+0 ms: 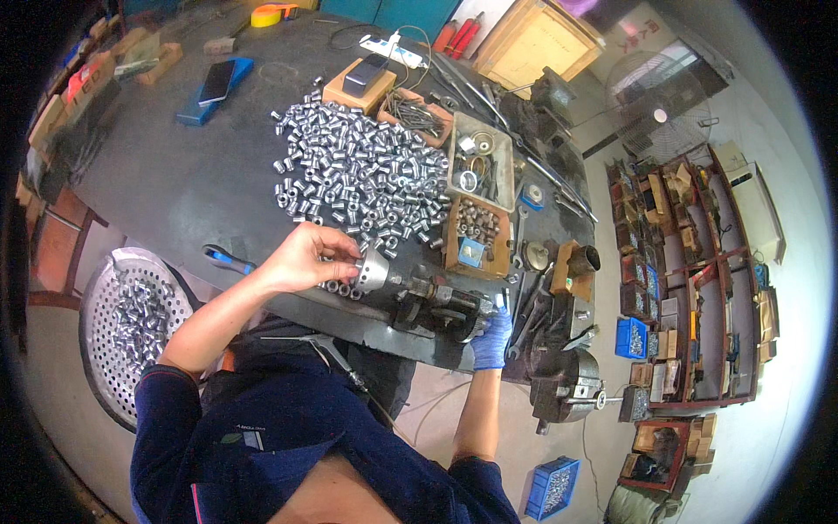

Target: The person sorts through a pile of metal connectors on a workbench, picking them up and placing them into a colander or onto a tool.

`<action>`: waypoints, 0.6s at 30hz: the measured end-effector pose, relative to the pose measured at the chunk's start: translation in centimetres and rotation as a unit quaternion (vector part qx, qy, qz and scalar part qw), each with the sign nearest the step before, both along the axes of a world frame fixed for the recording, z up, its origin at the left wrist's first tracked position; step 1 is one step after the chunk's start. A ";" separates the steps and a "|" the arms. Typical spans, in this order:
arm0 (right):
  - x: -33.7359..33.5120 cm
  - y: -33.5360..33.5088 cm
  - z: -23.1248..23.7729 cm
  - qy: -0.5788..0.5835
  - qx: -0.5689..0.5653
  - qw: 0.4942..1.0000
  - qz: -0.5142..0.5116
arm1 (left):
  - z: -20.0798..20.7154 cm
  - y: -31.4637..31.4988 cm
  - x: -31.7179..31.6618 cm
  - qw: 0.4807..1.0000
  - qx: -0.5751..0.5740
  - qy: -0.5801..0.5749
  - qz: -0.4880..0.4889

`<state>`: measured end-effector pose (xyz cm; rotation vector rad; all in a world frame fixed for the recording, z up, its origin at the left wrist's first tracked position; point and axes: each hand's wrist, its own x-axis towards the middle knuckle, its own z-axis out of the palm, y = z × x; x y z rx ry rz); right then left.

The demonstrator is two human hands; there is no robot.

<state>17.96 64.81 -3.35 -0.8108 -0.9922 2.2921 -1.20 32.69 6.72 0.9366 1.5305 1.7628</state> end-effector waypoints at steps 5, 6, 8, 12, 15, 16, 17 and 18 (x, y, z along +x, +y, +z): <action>-1.8 2.7 -0.1 -0.079 0.115 0.990 -0.002 | 0.2 0.2 0.0 0.998 -0.019 -0.053 -0.006; -2.0 4.1 -0.7 -0.093 0.160 0.983 0.016 | 0.3 0.3 -0.1 0.998 -0.019 -0.055 -0.011; -3.9 3.5 2.1 -0.061 0.170 0.983 -0.002 | 0.1 0.2 -0.3 0.998 -0.021 -0.059 -0.013; -4.2 2.4 7.9 0.089 0.115 0.989 -0.027 | -0.5 0.1 -0.5 0.997 0.001 -0.082 -0.013; -1.6 -1.2 11.7 0.178 0.118 0.977 -0.017 | -0.9 -0.2 -0.4 0.993 0.020 -0.115 -0.004; -0.4 -2.0 11.8 0.172 0.134 0.976 -0.017 | -0.9 -0.2 -0.4 0.991 0.030 -0.134 -0.006; 1.0 -2.5 11.7 0.165 0.151 0.974 -0.016 | -0.9 -0.2 -0.4 0.987 0.041 -0.152 -0.008; 2.3 -2.5 10.7 0.159 0.167 0.973 0.007 | -1.0 -0.3 -0.5 0.988 0.037 -0.152 -0.012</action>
